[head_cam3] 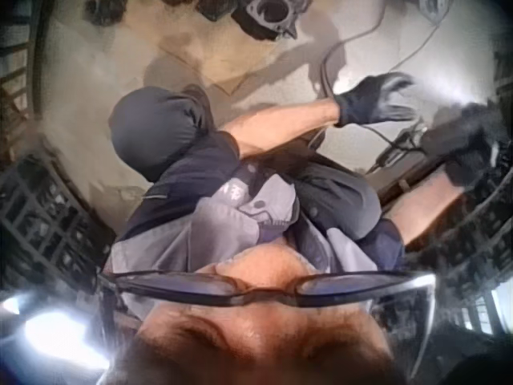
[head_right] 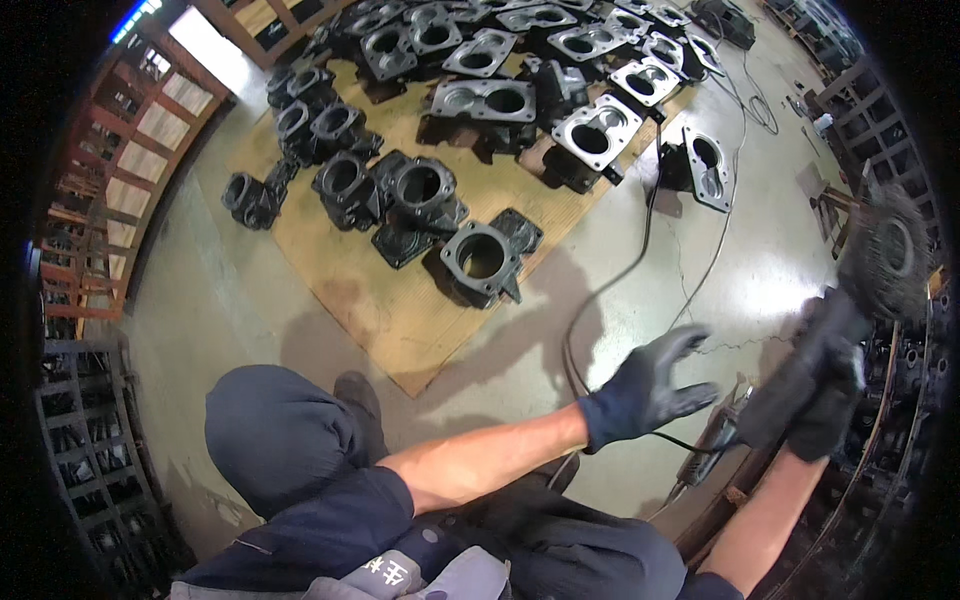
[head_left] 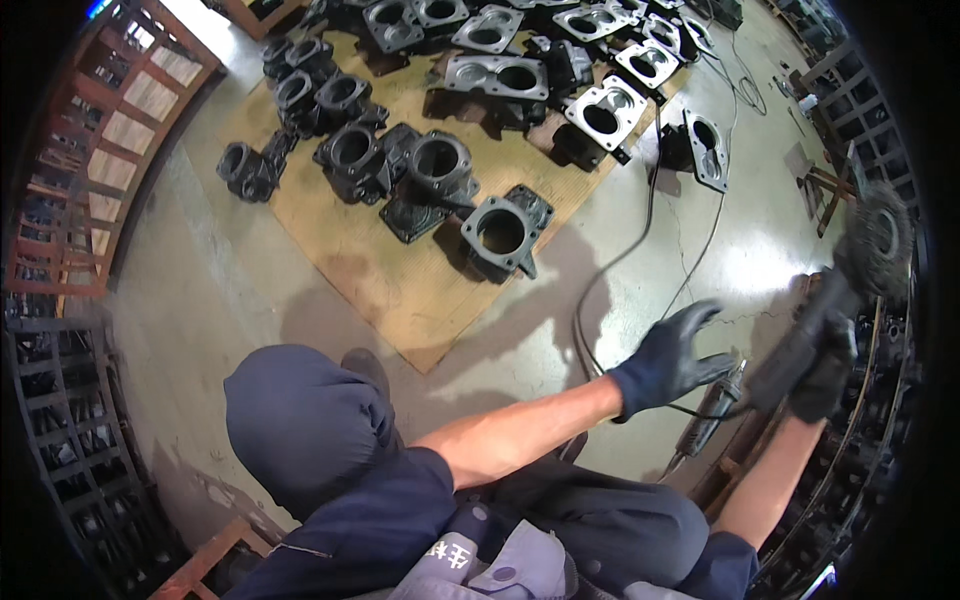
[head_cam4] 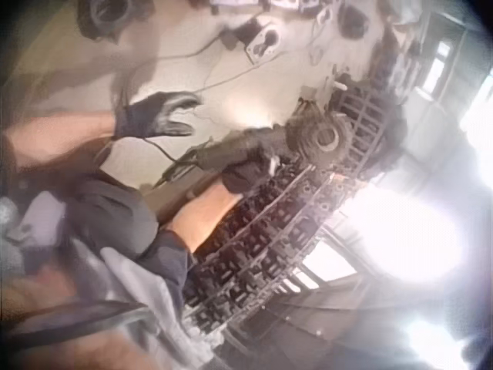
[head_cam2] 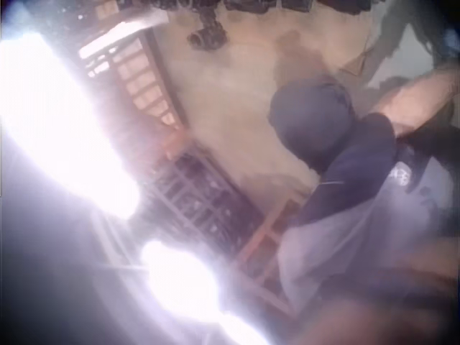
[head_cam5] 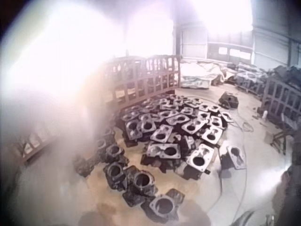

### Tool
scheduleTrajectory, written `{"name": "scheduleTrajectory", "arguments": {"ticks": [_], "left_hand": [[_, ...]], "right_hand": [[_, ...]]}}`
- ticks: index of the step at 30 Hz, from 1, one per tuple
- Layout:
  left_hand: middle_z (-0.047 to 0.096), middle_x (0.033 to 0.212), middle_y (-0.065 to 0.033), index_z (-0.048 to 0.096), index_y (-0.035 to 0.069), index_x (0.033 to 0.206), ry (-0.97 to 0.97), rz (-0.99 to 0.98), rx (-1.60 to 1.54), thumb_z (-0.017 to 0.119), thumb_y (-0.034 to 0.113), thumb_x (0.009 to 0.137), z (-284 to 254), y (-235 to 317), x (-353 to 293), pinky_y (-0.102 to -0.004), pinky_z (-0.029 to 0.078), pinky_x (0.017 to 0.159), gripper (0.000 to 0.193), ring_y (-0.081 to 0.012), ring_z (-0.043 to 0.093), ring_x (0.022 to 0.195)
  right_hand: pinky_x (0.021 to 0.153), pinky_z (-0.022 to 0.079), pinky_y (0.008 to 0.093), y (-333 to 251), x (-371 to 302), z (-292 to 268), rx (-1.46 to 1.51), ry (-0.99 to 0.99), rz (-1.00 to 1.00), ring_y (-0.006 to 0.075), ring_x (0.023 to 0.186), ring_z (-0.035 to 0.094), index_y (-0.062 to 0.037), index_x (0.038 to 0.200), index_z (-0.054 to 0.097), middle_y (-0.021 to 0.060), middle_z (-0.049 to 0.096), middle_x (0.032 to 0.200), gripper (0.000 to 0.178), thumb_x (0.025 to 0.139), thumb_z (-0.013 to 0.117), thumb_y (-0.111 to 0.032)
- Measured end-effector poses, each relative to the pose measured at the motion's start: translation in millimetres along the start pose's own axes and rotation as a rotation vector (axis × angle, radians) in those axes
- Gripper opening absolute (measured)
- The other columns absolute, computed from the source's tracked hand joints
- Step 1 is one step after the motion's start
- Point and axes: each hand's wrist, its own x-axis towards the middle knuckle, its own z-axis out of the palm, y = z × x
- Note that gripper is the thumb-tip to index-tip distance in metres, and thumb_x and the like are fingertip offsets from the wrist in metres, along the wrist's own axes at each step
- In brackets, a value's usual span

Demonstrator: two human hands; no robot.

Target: The person uses a handheld angle grinder to smooth the inner surfaces of multiple metal engine parts laid out on the floor. They handle each part individually, repositioning them as needed to access different areas while seated on the floor.

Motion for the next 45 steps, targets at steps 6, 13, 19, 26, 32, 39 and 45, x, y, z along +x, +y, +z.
{"name": "scheduleTrajectory", "arguments": {"ticks": [6, 13, 19, 26, 32, 39, 45], "left_hand": [[0.049, 0.131, -0.0235, 0.01, -0.001, 0.147, 0.049, -0.073, -0.503, 0.083, 0.029, 0.072, 12, 15, 9, -0.0382, 0.043, 0.1, 0.109, -0.0344, 0.052, 0.12], [0.062, 0.075, -0.0142, 0.044, -0.003, 0.11, 0.037, -0.249, -0.127, 0.077, 0.022, 0.074, -14, 4, -13, -0.0417, 0.05, 0.065, 0.055, -0.0313, 0.065, 0.072], [0.063, 0.099, -0.0079, 0.051, -0.001, 0.113, -0.154, -0.304, -0.578, 0.069, 0.005, 0.079, -39, 3, -14, -0.0295, 0.049, 0.078, 0.039, -0.0139, 0.058, 0.089], [0.067, 0.103, -0.0087, 0.051, -0.001, 0.115, 0.134, -0.606, -0.549, 0.078, 0.008, 0.073, -17, -6, -38, -0.0323, 0.052, 0.085, 0.051, -0.0178, 0.064, 0.095], [0.066, 0.092, -0.0064, 0.053, -0.001, 0.112, 0.112, -0.458, -0.532, 0.076, 0.007, 0.075, -27, -17, -44, -0.0298, 0.053, 0.073, 0.044, -0.0148, 0.064, 0.084], [0.064, 0.078, -0.0075, 0.055, -0.002, 0.102, 0.289, -0.377, -0.533, 0.071, 0.005, 0.079, -27, -22, -42, -0.0287, 0.051, 0.051, 0.028, -0.0139, 0.063, 0.063], [0.066, 0.092, -0.0093, 0.053, -0.001, 0.11, 0.121, -0.472, -0.681, 0.072, 0.004, 0.079, -45, -17, -30, -0.0291, 0.055, 0.06, 0.037, -0.0139, 0.064, 0.076]], "right_hand": [[0.083, 0.053, 0.033, 68, 6, 84, 0.072, -0.161, 0.14, 0.0206, 0.09, 0.065, -0.0007, 0.113, 0.059, 0.0094, 0.066, 0.099, 0.034, 0.082, 0.06, -0.014], [0.076, 0.054, 0.0334, 57, 22, 130, -0.383, -0.319, 0.289, 0.0209, 0.083, 0.064, 0.0014, 0.116, 0.057, 0.0117, 0.065, 0.096, 0.041, 0.082, 0.062, -0.019], [0.077, 0.053, 0.034, 53, 11, 183, -0.105, -0.216, 0.52, 0.0221, 0.085, 0.064, 0.0018, 0.122, 0.055, 0.0128, 0.065, 0.101, 0.05, 0.093, 0.052, -0.039], [0.066, 0.051, 0.0274, 82, -5, 194, -0.433, -0.133, 0.45, 0.0154, 0.075, 0.062, 0.0012, 0.114, 0.058, 0.0088, 0.065, 0.089, 0.047, 0.091, 0.058, -0.04], [0.068, 0.052, 0.0297, 102, -6, 184, -0.63, -0.239, 0.24, 0.017, 0.078, 0.063, 0.0019, 0.12, 0.053, 0.011, 0.065, 0.09, 0.059, 0.09, 0.057, -0.049], [0.07, 0.05, 0.0356, 125, 4, 176, -0.912, -0.296, -0.055, 0.0223, 0.081, 0.062, 0.0034, 0.115, 0.055, 0.017, 0.063, 0.09, 0.064, 0.088, 0.057, -0.054], [0.083, 0.048, 0.0398, 124, 11, 176, -0.738, -0.336, 0.06, 0.0302, 0.092, 0.061, 0.0037, 0.126, 0.051, 0.0213, 0.063, 0.1, 0.075, 0.086, 0.055, -0.06]]}}
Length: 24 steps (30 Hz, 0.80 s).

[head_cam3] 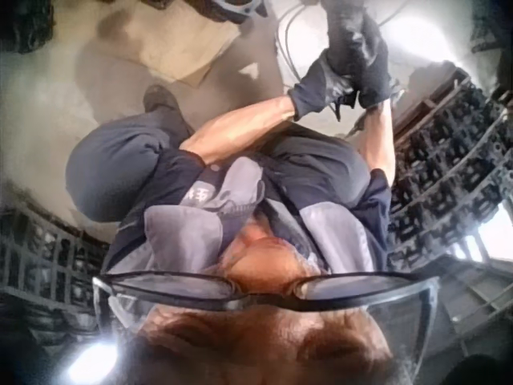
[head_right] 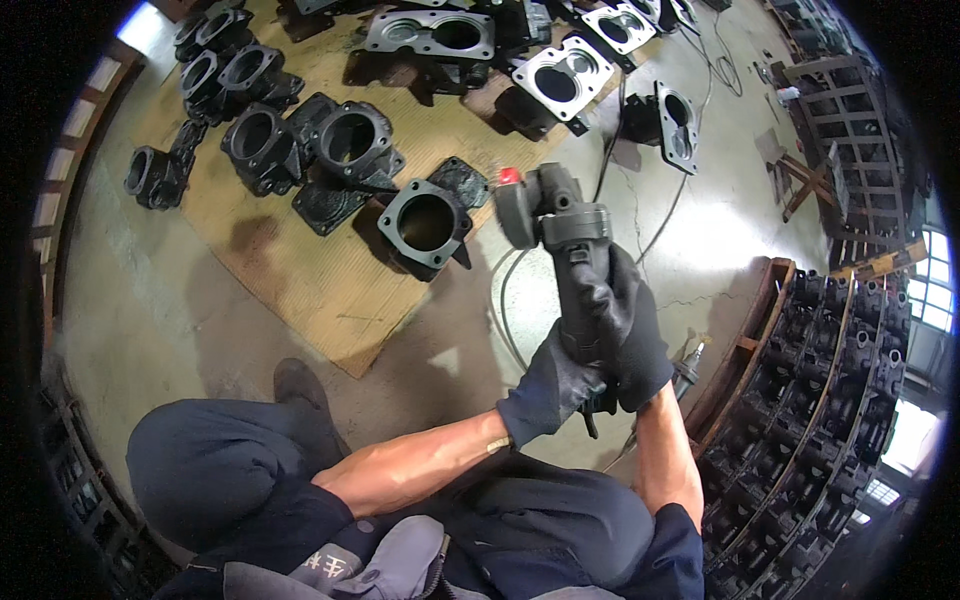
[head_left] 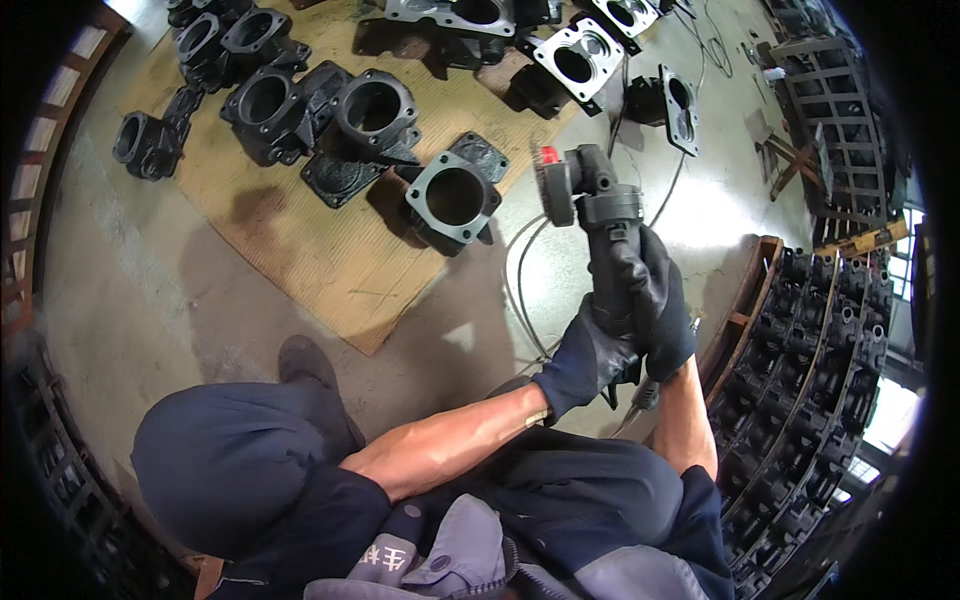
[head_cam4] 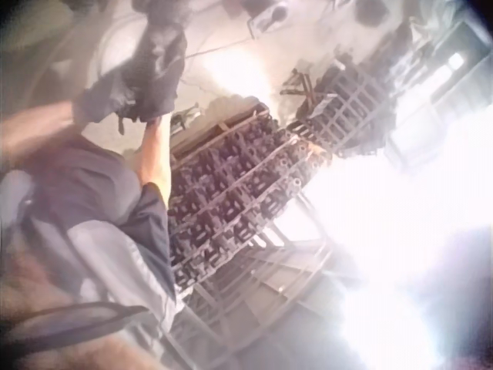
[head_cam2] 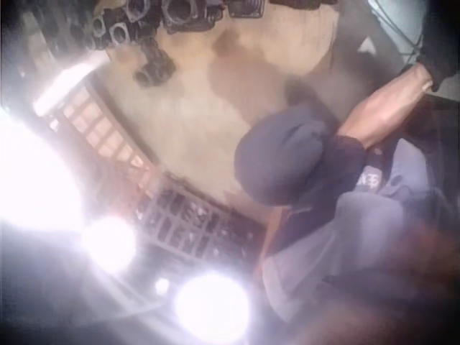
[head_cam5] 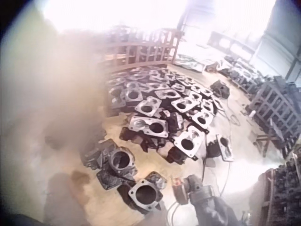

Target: The person uses a handheld angle grinder to smooth the inner surfaces of multiple metal engine parts laid out on the floor. They handle each part individually, repositioning them as needed to access different areas while seated on the floor.

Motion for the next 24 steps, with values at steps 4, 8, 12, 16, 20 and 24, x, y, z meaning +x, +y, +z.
{"name": "scheduleTrajectory", "arguments": {"ticks": [4, 8, 12, 16, 20, 24], "left_hand": [[0.063, 0.107, -0.0068, 0.05, 0.0, 0.12, 0.009, -0.1, -0.003, 0.076, 0.01, 0.079, 0, -14, 2, -0.0291, 0.051, 0.081, 0.05, -0.012, 0.058, 0.094], [0.063, 0.103, -0.0075, 0.051, -0.002, 0.119, 0.032, 0.075, 0.17, 0.077, 0.012, 0.078, 1, -5, 4, -0.0283, 0.053, 0.077, 0.05, -0.0111, 0.058, 0.088], [0.061, 0.11, -0.0093, 0.049, -0.002, 0.123, -0.179, -0.189, 0.27, 0.076, 0.011, 0.078, -2, 6, 10, -0.031, 0.051, 0.085, 0.054, -0.0132, 0.057, 0.098], [0.063, 0.106, -0.0041, 0.051, 0.002, 0.12, -0.027, 0.179, 0.08, 0.075, 0.007, 0.077, -1, -13, -3, -0.03, 0.051, 0.084, 0.05, -0.0118, 0.059, 0.1], [0.065, 0.103, -0.0032, 0.052, 0.003, 0.116, -0.215, -0.081, -0.121, 0.074, 0.004, 0.077, -15, -12, -7, -0.0295, 0.052, 0.084, 0.044, -0.0112, 0.061, 0.096], [0.065, 0.1, -0.0041, 0.053, 0.002, 0.116, -0.247, -0.13, -0.043, 0.077, 0.003, 0.074, -14, -23, -12, -0.0316, 0.054, 0.081, 0.048, -0.0122, 0.061, 0.094]], "right_hand": [[0.08, 0.05, 0.0413, -3, 1, 0, -0.135, 0.083, -0.015, 0.0339, 0.093, 0.065, 0.0048, 0.124, 0.051, 0.0258, 0.065, 0.099, 0.068, 0.087, 0.059, -0.052], [0.071, 0.051, 0.0397, -19, 9, 3, -0.202, 0.101, 0.015, 0.034, 0.083, 0.067, 0.0046, 0.115, 0.054, 0.0241, 0.066, 0.09, 0.051, 0.081, 0.068, -0.031], [0.064, 0.049, 0.0404, -23, 7, -4, -0.703, 0.048, -0.423, 0.0319, 0.073, 0.065, 0.0044, 0.104, 0.054, 0.0226, 0.062, 0.082, 0.041, 0.075, 0.07, -0.02], [0.063, 0.052, 0.0349, -40, 1, -1, 0.479, -0.078, 0.318, 0.0205, 0.073, 0.065, 0.0019, 0.108, 0.054, 0.0143, 0.064, 0.093, 0.031, 0.083, 0.065, -0.014], [0.074, 0.053, 0.0317, -44, -3, 2, 0.31, -0.228, 0.277, 0.0191, 0.081, 0.064, 0.0006, 0.113, 0.059, 0.0105, 0.065, 0.09, 0.056, 0.08, 0.066, -0.045], [0.071, 0.05, 0.0296, -36, -5, 6, 0.051, -0.185, 0.29, 0.0145, 0.076, 0.06, 0.0034, 0.102, 0.058, 0.0076, 0.064, 0.089, 0.034, 0.072, 0.068, -0.01]]}}
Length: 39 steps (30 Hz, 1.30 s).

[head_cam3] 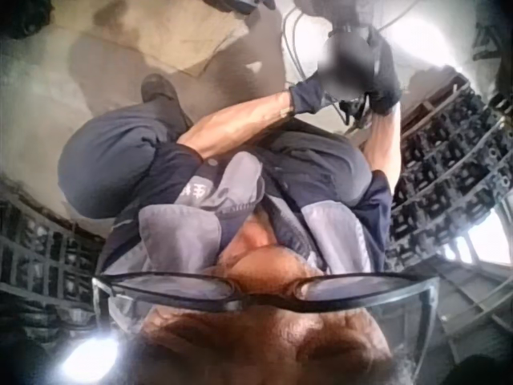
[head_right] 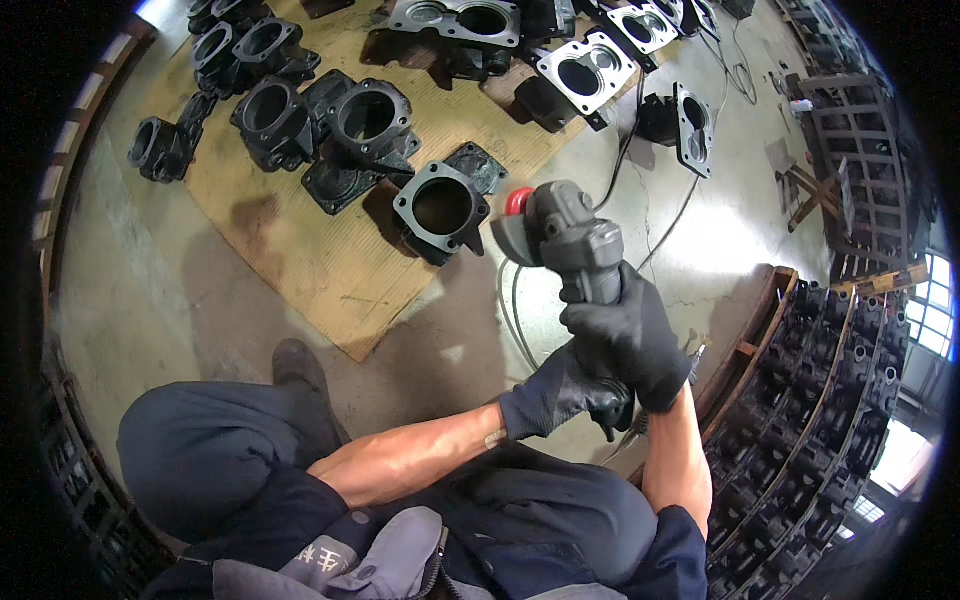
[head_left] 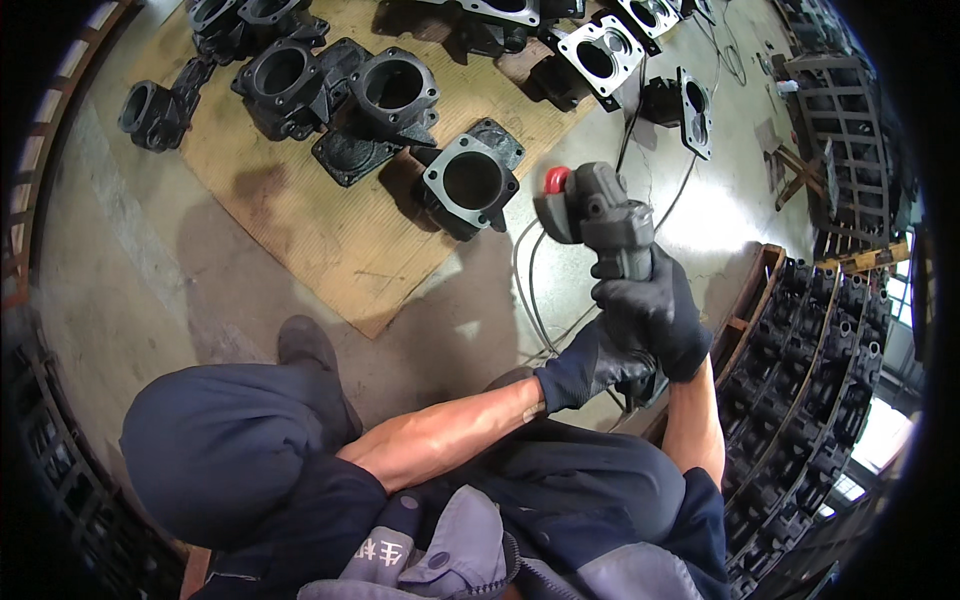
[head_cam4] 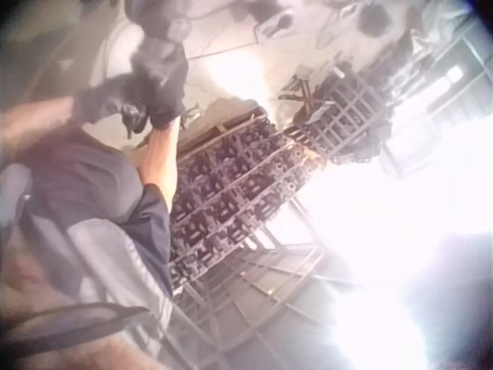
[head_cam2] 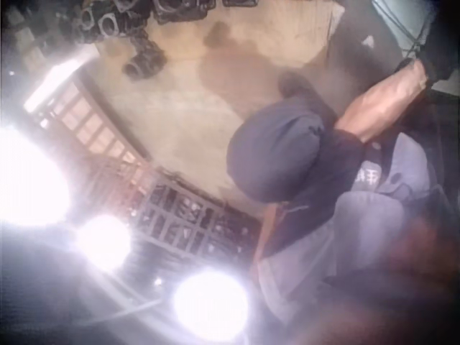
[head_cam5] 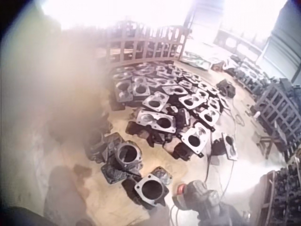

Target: The person uses a handheld angle grinder to smooth the inner surfaces of multiple metal engine parts laid out on the floor. They handle each part individually, repositioning them as needed to access different areas while seated on the floor.

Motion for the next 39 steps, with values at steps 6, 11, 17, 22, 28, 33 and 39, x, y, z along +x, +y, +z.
{"name": "scheduleTrajectory", "arguments": {"ticks": [6, 11, 17, 22, 28, 33, 39], "left_hand": [[0.062, 0.11, -0.0055, 0.052, 0.001, 0.121, 0.175, 0.058, 0.016, 0.074, 0.004, 0.079, 6, -27, -5, -0.0311, 0.049, 0.09, 0.048, -0.0135, 0.057, 0.102], [0.062, 0.115, -0.006, 0.052, 0.0, 0.122, 0.136, 0.082, 0.327, 0.08, 0.01, 0.075, -8, -35, -3, -0.031, 0.048, 0.092, 0.055, -0.013, 0.057, 0.104], [0.062, 0.116, -0.0069, 0.053, -0.001, 0.122, 0.167, 0.061, 0.007, 0.079, 0.009, 0.075, -8, -21, 2, -0.0299, 0.049, 0.091, 0.055, -0.0127, 0.057, 0.105], [0.061, 0.115, -0.0072, 0.051, -0.002, 0.122, 0.117, -0.089, 0.115, 0.072, 0.006, 0.081, -16, 13, 6, -0.0294, 0.05, 0.089, 0.047, -0.0136, 0.058, 0.104], [0.061, 0.118, -0.0077, 0.049, -0.001, 0.126, 0.18, 0.053, 0.098, 0.072, 0.008, 0.084, -6, -21, 4, -0.032, 0.047, 0.094, 0.049, -0.0154, 0.056, 0.11], [0.062, 0.115, -0.0086, 0.051, -0.005, 0.12, 0.166, 0.049, -0.298, 0.068, 0.0, 0.084, -14, 5, 9, -0.0292, 0.053, 0.084, 0.04, -0.0137, 0.06, 0.101], [0.062, 0.107, -0.0073, 0.053, -0.003, 0.117, 0.21, 0.166, 0.159, 0.063, -0.001, 0.087, -5, -5, 9, -0.0299, 0.053, 0.083, 0.032, -0.0145, 0.059, 0.097]], "right_hand": [[0.071, 0.049, 0.031, 9, 5, 23, -0.2, 0.028, -0.054, 0.015, 0.073, 0.057, 0.0029, 0.099, 0.057, 0.0075, 0.063, 0.08, 0.041, 0.065, 0.069, -0.016], [0.073, 0.049, 0.0318, 8, 13, 28, -0.313, 0.043, -0.041, 0.0164, 0.074, 0.056, 0.0038, 0.1, 0.056, 0.0081, 0.062, 0.081, 0.042, 0.065, 0.068, -0.017], [0.075, 0.052, 0.0365, -1, 22, 26, -0.326, 0.041, -0.055, 0.0297, 0.079, 0.066, 0.007, 0.103, 0.057, 0.0204, 0.067, 0.084, 0.048, 0.065, 0.069, -0.021], [0.075, 0.052, 0.0375, -11, 38, 23, -0.42, 0.025, -0.014, 0.0308, 0.077, 0.067, 0.0066, 0.103, 0.058, 0.0207, 0.067, 0.083, 0.049, 0.064, 0.069, -0.022], [0.076, 0.05, 0.0346, -10, 26, 24, -0.445, 0.024, 0.005, 0.0235, 0.077, 0.062, 0.0044, 0.1, 0.057, 0.0139, 0.065, 0.083, 0.045, 0.063, 0.069, -0.018], [0.078, 0.052, 0.0378, -21, 46, 25, -0.439, 0.016, -0.011, 0.0349, 0.082, 0.068, 0.0047, 0.102, 0.058, 0.0228, 0.068, 0.084, 0.049, 0.062, 0.07, -0.021], [0.078, 0.052, 0.0375, -20, 37, 27, -0.481, 0.019, -0.001, 0.0341, 0.084, 0.068, 0.0056, 0.102, 0.058, 0.0225, 0.068, 0.086, 0.049, 0.063, 0.071, -0.021]]}}
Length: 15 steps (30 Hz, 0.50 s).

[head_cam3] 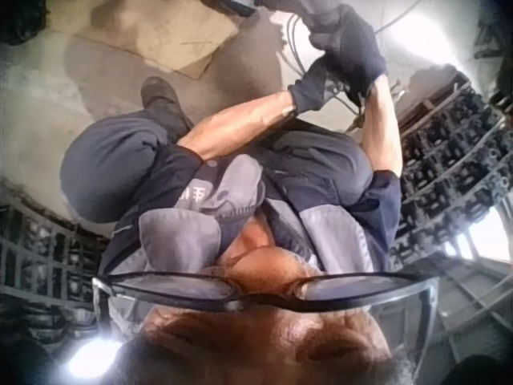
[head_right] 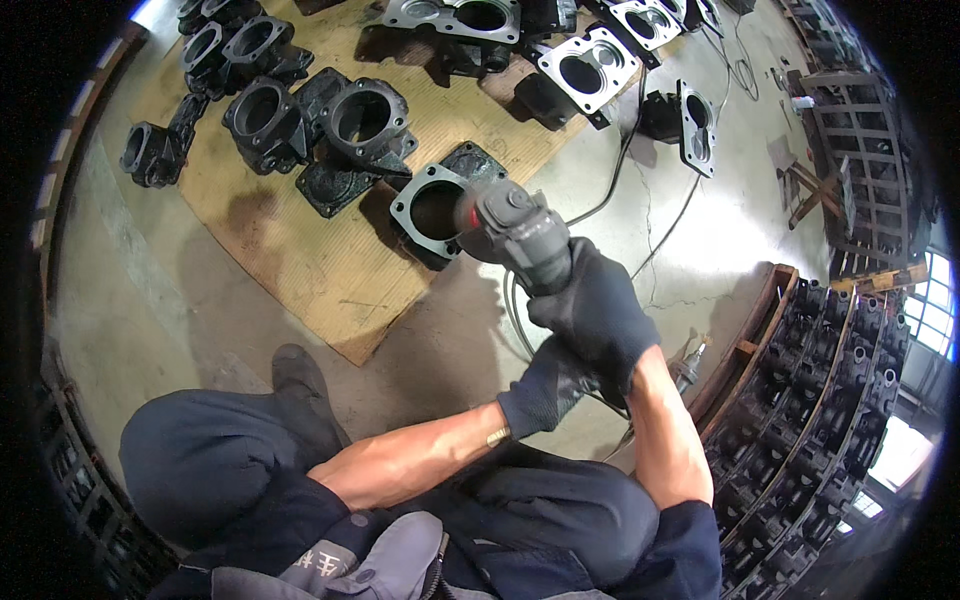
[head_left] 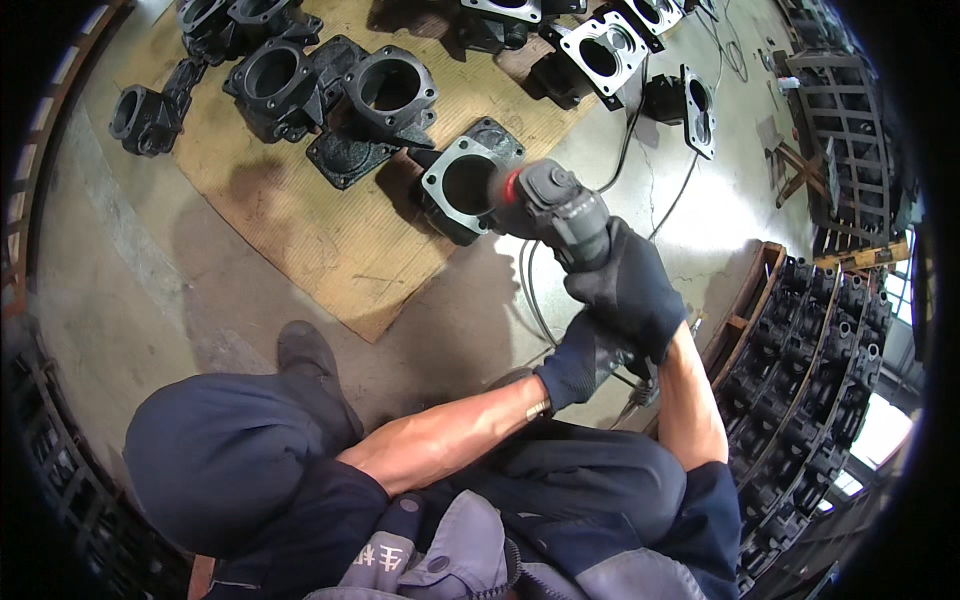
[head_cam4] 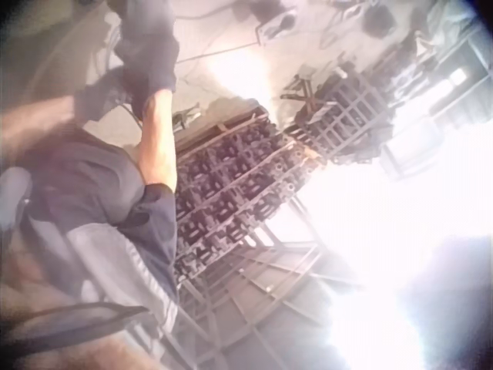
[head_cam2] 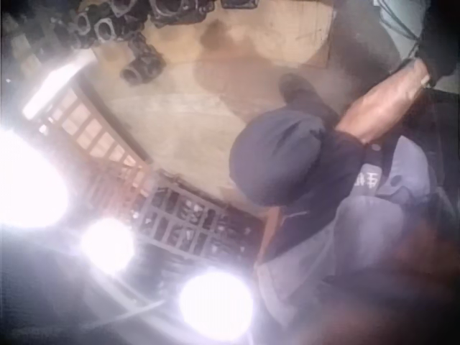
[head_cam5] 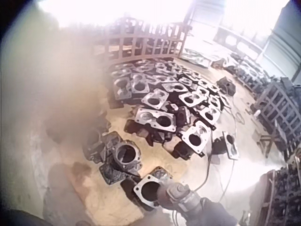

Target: The person uses a handheld angle grinder to smooth the inner surfaces of multiple metal engine parts laid out on the floor. They handle each part individually, repositioning them as needed to access different areas while seated on the floor.

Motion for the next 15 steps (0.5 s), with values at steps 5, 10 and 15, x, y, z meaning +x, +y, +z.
{"name": "scheduleTrajectory", "arguments": {"ticks": [5, 10, 15], "left_hand": [[0.062, 0.108, -0.0066, 0.053, -0.001, 0.118, -0.065, -0.105, -0.156, 0.068, 0.002, 0.084, 3, -5, -5, -0.0297, 0.051, 0.084, 0.038, -0.0127, 0.058, 0.1], [0.061, 0.111, -0.0057, 0.051, -0.001, 0.12, -0.017, -0.112, 0.057, 0.07, 0.006, 0.084, -14, 20, 10, -0.0286, 0.05, 0.087, 0.042, -0.0123, 0.057, 0.102], [0.061, 0.116, -0.0075, 0.05, 0.001, 0.125, 0.002, -0.081, 0.102, 0.069, 0.009, 0.086, -11, 15, 14, -0.0308, 0.045, 0.096, 0.044, -0.0152, 0.055, 0.111]], "right_hand": [[0.076, 0.051, 0.0352, 15, -3, -1, -0.008, -0.005, 0.005, 0.0257, 0.079, 0.065, 0.0052, 0.101, 0.057, 0.017, 0.067, 0.084, 0.046, 0.063, 0.07, -0.018], [0.076, 0.051, 0.0389, 6, 18, -1, 0.011, -0.01, -0.029, 0.036, 0.08, 0.067, 0.0062, 0.101, 0.058, 0.0239, 0.067, 0.082, 0.05, 0.062, 0.07, -0.023], [0.077, 0.052, 0.0386, -2, 21, -6, -0.046, -0.014, -0.014, 0.0362, 0.082, 0.067, 0.005, 0.102, 0.059, 0.0229, 0.067, 0.084, 0.051, 0.061, 0.071, -0.023]]}}
